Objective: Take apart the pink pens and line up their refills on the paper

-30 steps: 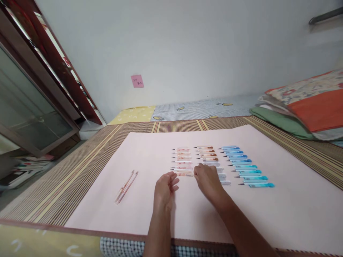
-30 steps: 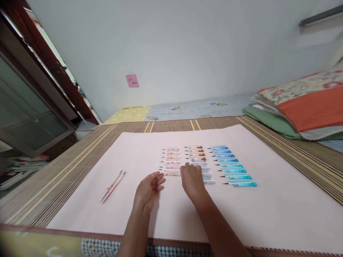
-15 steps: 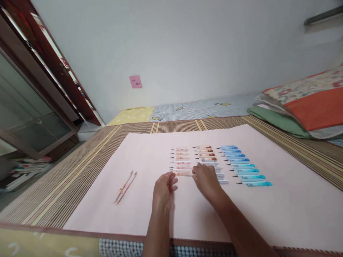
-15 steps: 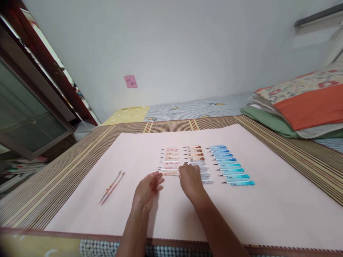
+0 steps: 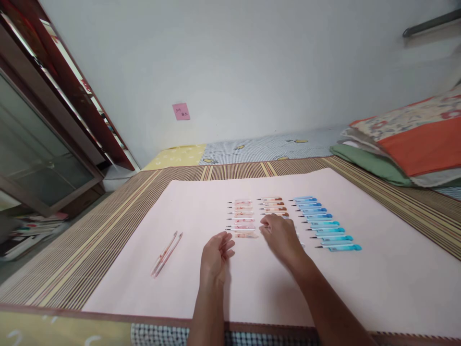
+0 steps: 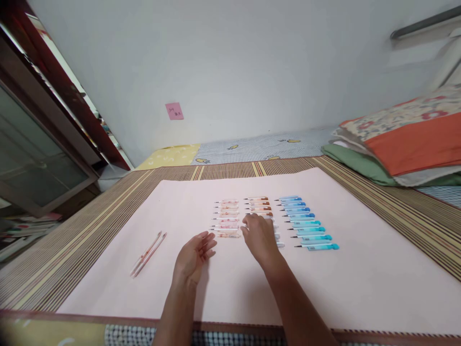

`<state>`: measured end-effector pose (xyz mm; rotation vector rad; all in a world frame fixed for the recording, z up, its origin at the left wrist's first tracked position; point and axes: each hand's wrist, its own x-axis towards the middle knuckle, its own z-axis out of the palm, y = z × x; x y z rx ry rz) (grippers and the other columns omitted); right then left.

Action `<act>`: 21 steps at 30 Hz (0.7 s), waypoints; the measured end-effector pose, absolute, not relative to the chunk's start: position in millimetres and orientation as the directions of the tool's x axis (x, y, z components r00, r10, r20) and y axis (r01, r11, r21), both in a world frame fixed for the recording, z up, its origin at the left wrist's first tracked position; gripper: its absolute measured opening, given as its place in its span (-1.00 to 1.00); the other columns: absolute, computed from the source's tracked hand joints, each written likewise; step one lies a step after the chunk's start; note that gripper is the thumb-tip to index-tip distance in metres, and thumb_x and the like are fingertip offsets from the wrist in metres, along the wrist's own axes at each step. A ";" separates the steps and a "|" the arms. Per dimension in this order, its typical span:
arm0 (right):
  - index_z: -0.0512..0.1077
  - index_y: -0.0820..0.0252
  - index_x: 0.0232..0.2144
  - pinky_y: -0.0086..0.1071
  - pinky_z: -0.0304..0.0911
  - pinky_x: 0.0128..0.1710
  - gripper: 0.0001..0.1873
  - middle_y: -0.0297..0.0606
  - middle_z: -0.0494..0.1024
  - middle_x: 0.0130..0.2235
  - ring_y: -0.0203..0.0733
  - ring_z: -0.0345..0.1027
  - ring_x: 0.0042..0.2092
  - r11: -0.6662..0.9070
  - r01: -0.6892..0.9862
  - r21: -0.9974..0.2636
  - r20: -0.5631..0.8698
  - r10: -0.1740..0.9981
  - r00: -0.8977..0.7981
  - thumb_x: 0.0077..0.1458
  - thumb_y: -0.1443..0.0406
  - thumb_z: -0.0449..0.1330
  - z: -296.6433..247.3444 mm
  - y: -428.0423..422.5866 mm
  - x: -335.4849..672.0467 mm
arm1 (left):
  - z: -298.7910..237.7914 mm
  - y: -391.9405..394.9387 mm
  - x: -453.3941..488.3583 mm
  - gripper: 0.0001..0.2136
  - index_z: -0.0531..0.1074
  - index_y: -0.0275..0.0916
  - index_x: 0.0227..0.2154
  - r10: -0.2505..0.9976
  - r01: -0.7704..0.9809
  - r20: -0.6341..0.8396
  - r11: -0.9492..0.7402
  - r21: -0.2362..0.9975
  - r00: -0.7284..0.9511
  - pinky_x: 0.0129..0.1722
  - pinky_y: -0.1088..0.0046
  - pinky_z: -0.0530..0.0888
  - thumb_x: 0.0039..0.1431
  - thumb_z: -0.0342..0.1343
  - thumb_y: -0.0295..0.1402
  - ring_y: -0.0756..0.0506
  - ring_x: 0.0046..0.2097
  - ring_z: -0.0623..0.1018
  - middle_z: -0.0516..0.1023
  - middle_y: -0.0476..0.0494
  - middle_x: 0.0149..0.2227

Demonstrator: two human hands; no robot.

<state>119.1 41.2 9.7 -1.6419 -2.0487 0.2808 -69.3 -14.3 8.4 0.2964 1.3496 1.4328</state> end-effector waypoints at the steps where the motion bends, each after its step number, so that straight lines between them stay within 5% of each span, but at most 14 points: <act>1: 0.50 0.18 -0.33 -0.30 0.02 -0.11 -0.87 -0.25 0.61 -0.23 -0.18 0.41 -0.20 0.250 0.855 -0.455 0.242 0.958 -0.152 0.19 0.43 0.16 10.0 41.4 120.5 | 9.0 -14.5 -70.0 -0.88 0.52 -0.36 -0.22 0.797 -0.517 -0.469 0.238 0.822 -0.380 -0.45 0.48 0.53 0.26 0.12 -0.45 -0.07 -0.32 0.64 0.67 -0.37 -0.15; 21: 0.55 0.18 -0.37 -0.27 -0.04 -0.18 -0.86 -0.19 0.59 -0.21 -0.11 0.42 -0.14 0.292 0.911 -0.291 0.077 0.956 -0.282 0.23 0.40 0.21 0.1 40.5 103.7 | 7.3 -15.8 -67.9 -0.81 0.56 -0.36 -0.19 0.809 -0.457 -0.472 0.292 0.840 -0.351 -0.37 0.46 0.53 0.33 0.06 -0.42 -0.08 -0.21 0.63 0.61 -0.39 0.04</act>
